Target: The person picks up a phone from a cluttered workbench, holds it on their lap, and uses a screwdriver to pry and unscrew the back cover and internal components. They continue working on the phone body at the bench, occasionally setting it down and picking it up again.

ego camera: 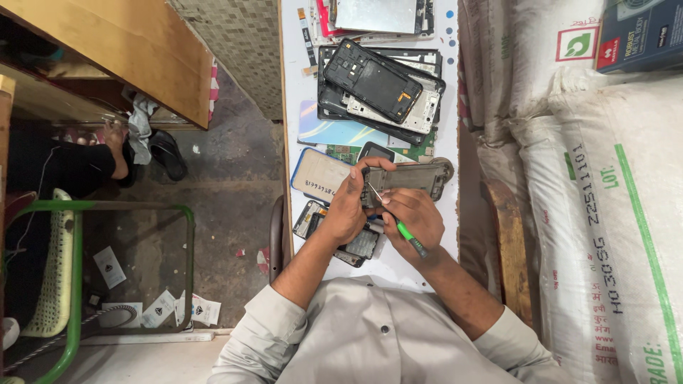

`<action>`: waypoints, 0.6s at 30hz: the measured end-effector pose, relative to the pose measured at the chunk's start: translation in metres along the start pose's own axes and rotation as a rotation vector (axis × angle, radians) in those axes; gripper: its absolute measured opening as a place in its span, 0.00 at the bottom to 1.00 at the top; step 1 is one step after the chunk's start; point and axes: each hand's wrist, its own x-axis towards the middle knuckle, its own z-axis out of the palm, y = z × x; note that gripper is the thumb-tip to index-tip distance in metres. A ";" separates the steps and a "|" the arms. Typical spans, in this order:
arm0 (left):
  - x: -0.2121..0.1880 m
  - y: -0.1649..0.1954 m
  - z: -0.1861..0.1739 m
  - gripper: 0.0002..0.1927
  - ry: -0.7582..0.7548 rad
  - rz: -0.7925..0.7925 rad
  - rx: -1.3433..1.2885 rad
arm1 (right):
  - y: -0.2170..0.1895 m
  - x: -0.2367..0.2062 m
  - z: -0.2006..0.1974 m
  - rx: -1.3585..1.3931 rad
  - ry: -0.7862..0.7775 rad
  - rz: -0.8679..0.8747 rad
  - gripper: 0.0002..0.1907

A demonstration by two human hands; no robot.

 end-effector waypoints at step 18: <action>0.003 0.015 -0.001 0.40 -0.003 0.072 0.200 | 0.000 -0.005 0.015 0.034 0.039 0.151 0.06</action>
